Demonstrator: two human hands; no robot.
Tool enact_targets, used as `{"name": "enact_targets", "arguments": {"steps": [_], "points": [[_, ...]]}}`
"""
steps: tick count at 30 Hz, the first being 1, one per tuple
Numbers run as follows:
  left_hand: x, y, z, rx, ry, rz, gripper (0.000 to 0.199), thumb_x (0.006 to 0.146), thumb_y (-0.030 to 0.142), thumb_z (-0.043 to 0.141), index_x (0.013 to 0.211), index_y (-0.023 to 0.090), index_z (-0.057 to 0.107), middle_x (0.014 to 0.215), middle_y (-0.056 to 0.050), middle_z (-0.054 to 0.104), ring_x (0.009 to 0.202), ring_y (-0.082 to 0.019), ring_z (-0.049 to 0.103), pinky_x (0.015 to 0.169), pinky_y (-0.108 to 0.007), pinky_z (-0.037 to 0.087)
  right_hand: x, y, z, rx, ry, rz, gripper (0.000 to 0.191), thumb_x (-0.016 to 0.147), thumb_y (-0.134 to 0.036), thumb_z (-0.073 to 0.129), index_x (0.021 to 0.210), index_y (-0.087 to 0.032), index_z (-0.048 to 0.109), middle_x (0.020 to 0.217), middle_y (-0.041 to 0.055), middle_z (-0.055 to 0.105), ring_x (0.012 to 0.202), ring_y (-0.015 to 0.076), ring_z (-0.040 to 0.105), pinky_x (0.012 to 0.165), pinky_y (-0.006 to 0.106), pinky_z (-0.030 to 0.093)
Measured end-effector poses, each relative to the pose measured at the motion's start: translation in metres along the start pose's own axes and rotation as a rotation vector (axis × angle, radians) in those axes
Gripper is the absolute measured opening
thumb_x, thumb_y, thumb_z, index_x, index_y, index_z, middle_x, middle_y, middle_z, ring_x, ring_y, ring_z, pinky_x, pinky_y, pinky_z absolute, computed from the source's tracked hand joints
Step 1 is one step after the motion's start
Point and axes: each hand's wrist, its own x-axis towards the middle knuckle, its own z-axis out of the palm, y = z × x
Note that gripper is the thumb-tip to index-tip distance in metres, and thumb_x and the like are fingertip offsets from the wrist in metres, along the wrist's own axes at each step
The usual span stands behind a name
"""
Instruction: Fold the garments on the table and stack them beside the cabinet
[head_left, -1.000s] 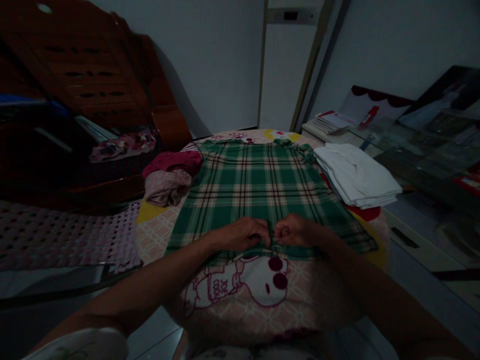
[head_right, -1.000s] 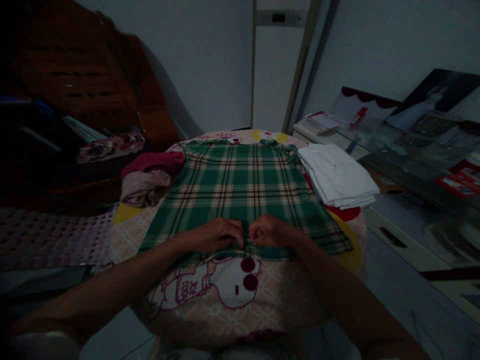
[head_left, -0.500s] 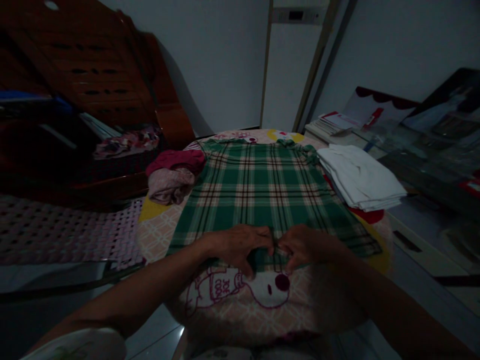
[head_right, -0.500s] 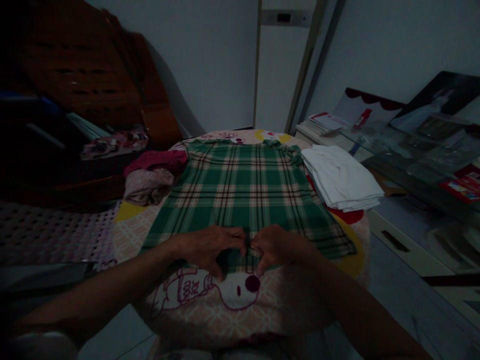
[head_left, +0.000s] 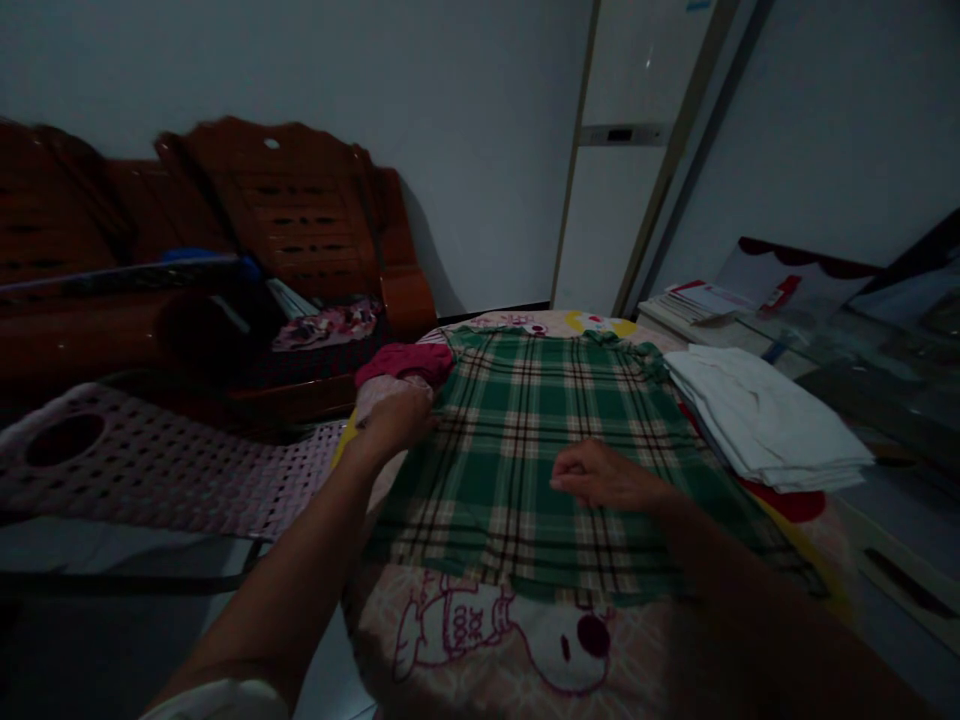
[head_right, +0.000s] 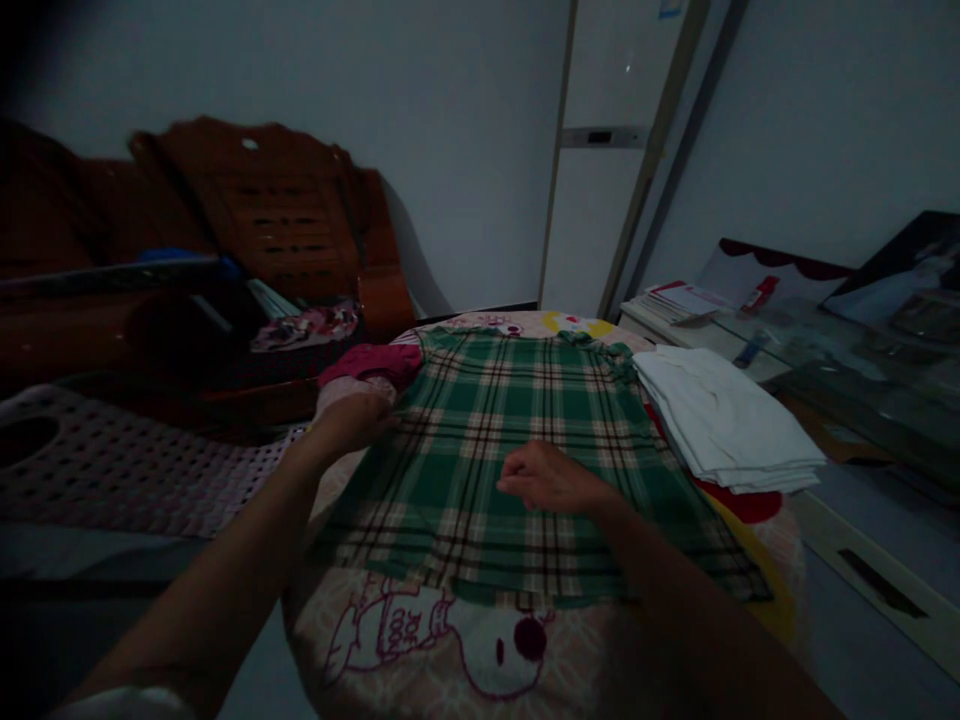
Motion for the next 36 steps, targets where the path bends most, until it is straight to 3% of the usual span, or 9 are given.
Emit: {"name": "enact_targets", "arguments": {"steps": [4, 9, 14, 19, 22, 26, 30, 32, 36], "points": [[-0.01, -0.017, 0.02, 0.004, -0.006, -0.044, 0.041, 0.083, 0.047, 0.058, 0.1, 0.011, 0.067, 0.106, -0.023, 0.069, 0.099, -0.036, 0.065, 0.081, -0.043, 0.049, 0.025, 0.013, 0.017, 0.144, 0.038, -0.001, 0.023, 0.084, -0.038, 0.06, 0.073, -0.018, 0.06, 0.052, -0.0032, 0.057, 0.043, 0.0089, 0.051, 0.041, 0.019, 0.037], [-0.018, -0.026, 0.03, -0.097, -0.077, -0.027, 0.027, 0.08, 0.043, 0.059, 0.071, 0.018, 0.063, 0.077, -0.009, 0.069, 0.075, -0.024, 0.065, 0.066, -0.031, 0.045, 0.044, 0.038, 0.038, 0.387, 0.115, 0.049, 0.025, 0.079, -0.043, 0.063, 0.073, -0.018, 0.059, 0.049, -0.0036, 0.059, 0.038, 0.0078, 0.049, 0.036, 0.018, 0.034], [-0.02, -0.03, 0.03, -0.444, 0.067, 0.086, 0.023, 0.083, 0.039, 0.051, 0.076, 0.019, 0.059, 0.078, -0.005, 0.067, 0.073, -0.019, 0.061, 0.066, -0.029, 0.044, 0.046, 0.044, 0.039, 0.475, 0.161, 0.049, 0.034, 0.074, -0.05, 0.067, 0.072, -0.017, 0.059, 0.05, -0.0021, 0.061, 0.038, 0.0086, 0.051, 0.032, 0.017, 0.034], [-0.024, 0.014, 0.024, -0.786, 0.04, 0.24, 0.027, 0.081, 0.029, 0.054, 0.107, 0.02, 0.053, 0.066, 0.004, 0.055, 0.061, -0.014, 0.052, 0.059, -0.023, 0.04, 0.048, 0.04, 0.046, 0.59, 0.222, -0.053, 0.046, 0.076, -0.05, 0.068, 0.105, -0.015, 0.064, 0.073, 0.0042, 0.07, 0.049, 0.013, 0.062, 0.033, 0.018, 0.04], [-0.023, 0.055, 0.015, -0.876, -0.005, 0.464, 0.027, 0.08, 0.023, 0.059, 0.106, 0.019, 0.055, 0.087, 0.0, 0.062, 0.077, -0.014, 0.056, 0.066, -0.023, 0.044, 0.05, 0.038, 0.052, 0.668, 0.218, -0.11, 0.063, 0.079, -0.05, 0.066, 0.131, -0.019, 0.053, 0.092, 0.008, 0.071, 0.06, 0.0172, 0.069, 0.036, 0.021, 0.046], [-0.017, 0.088, -0.002, -0.886, -0.484, 0.785, 0.018, 0.084, 0.033, 0.062, 0.091, 0.016, 0.063, 0.085, -0.002, 0.066, 0.075, -0.014, 0.06, 0.067, -0.024, 0.048, 0.05, 0.038, 0.054, 0.698, 0.222, -0.118, 0.069, 0.081, -0.054, 0.064, 0.14, -0.022, 0.047, 0.09, 0.0056, 0.068, 0.064, 0.0185, 0.069, 0.038, 0.022, 0.049], [0.005, 0.082, -0.013, -0.979, -0.913, 0.699, 0.038, 0.085, 0.052, 0.062, 0.101, 0.017, 0.064, 0.083, -0.005, 0.07, 0.06, -0.015, 0.063, 0.055, -0.025, 0.051, 0.049, 0.04, 0.053, 0.649, 0.199, -0.118, 0.058, 0.084, -0.061, 0.057, 0.12, -0.016, 0.064, 0.086, 0.0069, 0.065, 0.062, 0.0165, 0.066, 0.038, 0.022, 0.048], [0.026, 0.066, -0.013, -1.044, -0.793, 0.525, 0.041, 0.084, 0.054, 0.062, 0.1, 0.017, 0.063, 0.077, -0.005, 0.071, 0.058, -0.016, 0.065, 0.055, -0.026, 0.052, 0.049, 0.041, 0.054, 0.62, 0.185, -0.101, 0.06, 0.085, -0.061, 0.054, 0.122, -0.015, 0.064, 0.092, 0.0088, 0.065, 0.061, 0.0151, 0.065, 0.037, 0.021, 0.046], [0.076, 0.03, 0.002, -0.851, -0.157, -0.014, 0.026, 0.087, 0.039, 0.061, 0.101, 0.017, 0.061, 0.06, -0.002, 0.065, 0.053, -0.017, 0.065, 0.055, -0.025, 0.05, 0.046, 0.036, 0.058, 0.487, 0.157, -0.121, 0.056, 0.092, -0.051, 0.051, 0.139, -0.021, 0.053, 0.085, 0.004, 0.066, 0.051, 0.0096, 0.059, 0.039, 0.019, 0.041]]}}
